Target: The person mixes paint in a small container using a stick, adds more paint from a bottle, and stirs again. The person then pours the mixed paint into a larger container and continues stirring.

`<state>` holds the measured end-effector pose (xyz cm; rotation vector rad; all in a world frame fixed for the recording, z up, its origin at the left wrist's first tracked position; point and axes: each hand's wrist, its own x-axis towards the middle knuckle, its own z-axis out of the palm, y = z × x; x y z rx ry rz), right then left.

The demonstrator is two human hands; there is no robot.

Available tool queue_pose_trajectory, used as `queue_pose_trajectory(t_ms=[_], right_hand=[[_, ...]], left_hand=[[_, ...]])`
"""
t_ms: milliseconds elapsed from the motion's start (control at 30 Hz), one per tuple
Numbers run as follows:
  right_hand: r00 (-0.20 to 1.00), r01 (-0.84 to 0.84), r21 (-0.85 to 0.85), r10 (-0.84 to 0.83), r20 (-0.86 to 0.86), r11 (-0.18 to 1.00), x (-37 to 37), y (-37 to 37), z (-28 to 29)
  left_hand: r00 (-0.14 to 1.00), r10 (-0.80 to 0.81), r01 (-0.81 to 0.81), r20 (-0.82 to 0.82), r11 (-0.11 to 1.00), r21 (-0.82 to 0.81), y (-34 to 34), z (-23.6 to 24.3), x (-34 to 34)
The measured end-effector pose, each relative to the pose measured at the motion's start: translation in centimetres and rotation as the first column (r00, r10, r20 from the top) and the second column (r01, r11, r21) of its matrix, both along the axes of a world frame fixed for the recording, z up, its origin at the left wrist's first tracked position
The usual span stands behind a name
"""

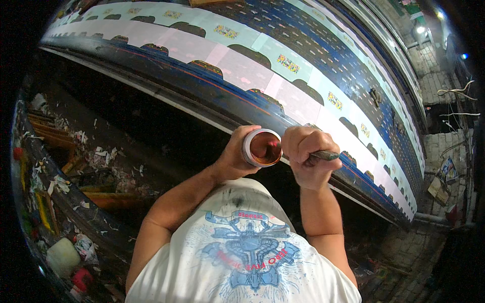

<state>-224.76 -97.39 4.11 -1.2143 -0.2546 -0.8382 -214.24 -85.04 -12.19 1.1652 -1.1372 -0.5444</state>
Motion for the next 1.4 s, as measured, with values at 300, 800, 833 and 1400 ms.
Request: queue_pose_trajectory(t_ms=[300,800,833,1400], right_hand=[[0.997,-0.063,-0.170,0.053,-0.062,0.983,-0.9,-2.9,0.3],[0.994,-0.081,-0.062,0.076,-0.082,0.995,-0.6,0.3,0.1],[0.984,-0.117,-0.080,0.105,-0.142,0.990,-1.1,-0.1,0.8],[0.992,-0.121,-0.095,0.117,-0.050,0.988,-0.3,-1.2,-0.5]], left_hand=[[1.000,0.009,-0.009,0.000,1.000,-0.003,-0.1,-0.5,-0.1],[1.000,-0.030,0.030,0.003,0.999,0.027,0.1,-0.4,0.2],[1.000,-0.014,0.014,0.024,1.000,0.024,0.3,-0.4,0.3],[0.998,-0.041,0.043,-0.047,0.998,0.040,0.4,0.2,0.1]])
